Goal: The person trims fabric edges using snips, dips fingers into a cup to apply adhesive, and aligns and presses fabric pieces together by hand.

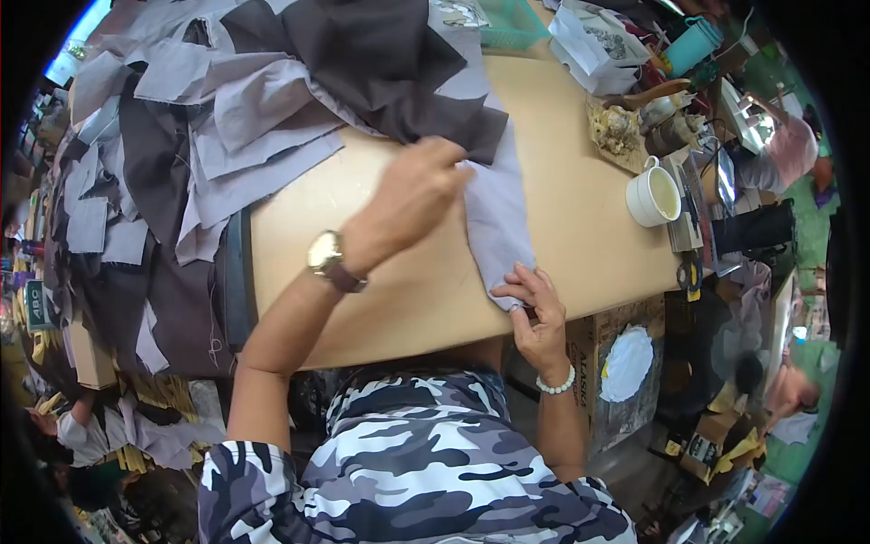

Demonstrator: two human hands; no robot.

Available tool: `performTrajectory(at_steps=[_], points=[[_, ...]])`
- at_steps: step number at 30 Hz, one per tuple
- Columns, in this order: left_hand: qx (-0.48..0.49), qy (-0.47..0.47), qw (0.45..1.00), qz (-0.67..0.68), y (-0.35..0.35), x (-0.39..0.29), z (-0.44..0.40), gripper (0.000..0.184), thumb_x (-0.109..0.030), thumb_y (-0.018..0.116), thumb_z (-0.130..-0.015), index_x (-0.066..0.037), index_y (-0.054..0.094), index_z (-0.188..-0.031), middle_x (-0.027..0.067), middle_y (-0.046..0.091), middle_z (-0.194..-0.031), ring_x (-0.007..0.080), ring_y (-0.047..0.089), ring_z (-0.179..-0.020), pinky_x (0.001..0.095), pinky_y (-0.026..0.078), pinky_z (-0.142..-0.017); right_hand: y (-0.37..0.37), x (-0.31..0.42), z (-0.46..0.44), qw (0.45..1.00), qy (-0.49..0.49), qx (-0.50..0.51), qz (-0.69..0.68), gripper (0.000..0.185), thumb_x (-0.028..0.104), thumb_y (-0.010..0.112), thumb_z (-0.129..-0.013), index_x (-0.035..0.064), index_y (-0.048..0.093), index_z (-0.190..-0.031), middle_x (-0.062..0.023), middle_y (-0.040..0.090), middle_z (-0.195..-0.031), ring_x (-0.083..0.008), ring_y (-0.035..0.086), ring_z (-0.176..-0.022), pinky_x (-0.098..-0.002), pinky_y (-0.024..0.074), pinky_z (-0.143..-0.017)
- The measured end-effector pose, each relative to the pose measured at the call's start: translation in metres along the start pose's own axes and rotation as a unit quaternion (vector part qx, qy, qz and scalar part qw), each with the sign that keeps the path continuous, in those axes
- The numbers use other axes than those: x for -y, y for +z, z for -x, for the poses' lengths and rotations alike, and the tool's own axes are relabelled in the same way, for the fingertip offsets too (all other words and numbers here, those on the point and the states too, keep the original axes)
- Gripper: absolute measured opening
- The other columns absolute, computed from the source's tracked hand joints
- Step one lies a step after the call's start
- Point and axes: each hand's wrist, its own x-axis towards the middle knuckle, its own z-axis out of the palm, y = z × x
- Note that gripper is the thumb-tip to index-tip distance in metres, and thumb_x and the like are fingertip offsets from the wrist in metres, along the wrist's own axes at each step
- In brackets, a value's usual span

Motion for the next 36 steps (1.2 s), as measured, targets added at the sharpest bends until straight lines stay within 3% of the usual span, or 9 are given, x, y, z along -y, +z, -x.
performTrajectory(at_steps=[2, 5, 10, 14, 18, 22, 28, 31, 36], points=[[0.037, 0.008, 0.997, 0.061, 0.027, -0.014, 0.000, 0.014, -0.010, 0.062, -0.079, -0.005, 0.066, -0.091, 0.0100, 0.062, -0.101, 0.0285, 0.058, -0.098, 0.0386, 0.046, -0.085, 0.001, 0.006, 0.003, 1.000, -0.017, 0.003, 0.020, 0.049, -0.007, 0.051, -0.072, 0.0027, 0.053, -0.120, -0.0046, 0.070, -0.093, -0.0265, 0.061, -0.101, -0.0494, 0.0312, -0.103], [0.009, 0.012, 0.999, -0.039, 0.052, 0.009, -0.005, 0.014, -0.014, 0.059, -0.083, -0.005, 0.067, -0.090, 0.0092, 0.063, -0.102, 0.0287, 0.058, -0.100, 0.0402, 0.042, -0.090, -0.003, 0.023, 0.007, 0.996, -0.068, -0.018, 0.046, 0.047, -0.009, 0.050, -0.072, 0.0035, 0.055, -0.117, -0.0048, 0.070, -0.093, -0.0264, 0.061, -0.103, -0.0499, 0.0317, -0.103], [0.042, -0.101, 0.979, 0.172, 0.066, 0.032, -0.017, 0.021, -0.014, 0.052, -0.091, 0.000, 0.063, -0.101, 0.0148, 0.064, -0.102, 0.0309, 0.060, -0.094, 0.0389, 0.039, -0.097, -0.013, 0.034, 0.001, 0.994, -0.091, -0.034, 0.055, 0.043, -0.011, 0.051, -0.072, 0.0022, 0.057, -0.113, -0.0057, 0.069, -0.097, -0.0263, 0.062, -0.103, -0.0498, 0.0359, -0.099], [0.027, -0.193, 0.946, 0.259, 0.063, 0.031, -0.016, 0.022, -0.009, 0.052, -0.091, 0.002, 0.061, -0.107, 0.0151, 0.065, -0.105, 0.0269, 0.062, -0.096, 0.0314, 0.042, -0.094, -0.008, 0.027, 0.003, 0.996, -0.091, 0.005, 0.017, 0.040, -0.011, 0.052, -0.073, -0.0006, 0.058, -0.111, -0.0098, 0.068, -0.099, -0.0284, 0.063, -0.100, -0.0457, 0.0426, -0.094], [0.045, -0.216, 0.926, 0.307, 0.061, 0.034, -0.013, 0.026, -0.008, 0.053, -0.090, 0.002, 0.058, -0.114, 0.0132, 0.065, -0.108, 0.0236, 0.060, -0.102, 0.0301, 0.044, -0.091, -0.018, 0.033, -0.003, 0.988, -0.064, -0.118, -0.075, 0.046, -0.012, 0.051, -0.069, -0.0026, 0.056, -0.113, -0.0162, 0.066, -0.099, -0.0328, 0.063, -0.094, -0.0393, 0.0480, -0.085], [0.047, -0.212, 0.934, 0.285, 0.060, 0.031, -0.015, 0.028, -0.007, 0.055, -0.088, 0.000, 0.058, -0.115, 0.0126, 0.064, -0.111, 0.0234, 0.059, -0.104, 0.0308, 0.044, -0.092, -0.014, 0.034, -0.022, 0.988, -0.121, -0.090, 0.044, 0.057, -0.010, 0.055, -0.060, -0.0011, 0.055, -0.117, -0.0141, 0.065, -0.105, -0.0294, 0.063, -0.091, -0.0399, 0.0466, -0.082], [-0.055, -0.113, 0.977, 0.173, 0.069, 0.032, -0.008, 0.025, -0.011, 0.063, -0.082, -0.006, 0.063, -0.107, 0.0087, 0.064, -0.109, 0.0279, 0.055, -0.109, 0.0419, 0.037, -0.099, -0.003, 0.044, -0.019, 0.966, -0.195, -0.023, 0.168, 0.045, -0.005, 0.057, -0.070, 0.0023, 0.059, -0.114, -0.0059, 0.067, -0.104, -0.0244, 0.063, -0.098, -0.0394, 0.0443, -0.085], [-0.088, -0.090, 0.991, -0.050, 0.060, 0.024, -0.004, 0.021, -0.016, 0.065, -0.081, -0.009, 0.067, -0.101, 0.0063, 0.064, -0.110, 0.0282, 0.049, -0.117, 0.0518, 0.029, -0.103, 0.011, 0.028, 0.001, 0.969, -0.173, 0.033, 0.175, 0.041, 0.001, 0.059, -0.075, 0.0019, 0.059, -0.115, -0.0072, 0.066, -0.106, -0.0255, 0.062, -0.102, -0.0421, 0.0441, -0.089], [0.016, -0.196, 0.979, 0.061, 0.063, 0.037, 0.010, 0.029, -0.035, 0.059, -0.086, -0.013, 0.068, -0.104, 0.0038, 0.058, -0.123, 0.0282, 0.039, -0.127, 0.0586, 0.018, -0.105, 0.006, 0.026, 0.015, 0.998, -0.045, 0.048, 0.017, 0.037, 0.006, 0.062, -0.079, -0.0026, 0.057, -0.114, -0.0164, 0.063, -0.109, -0.0317, 0.061, -0.102, -0.0466, 0.0463, -0.087]])
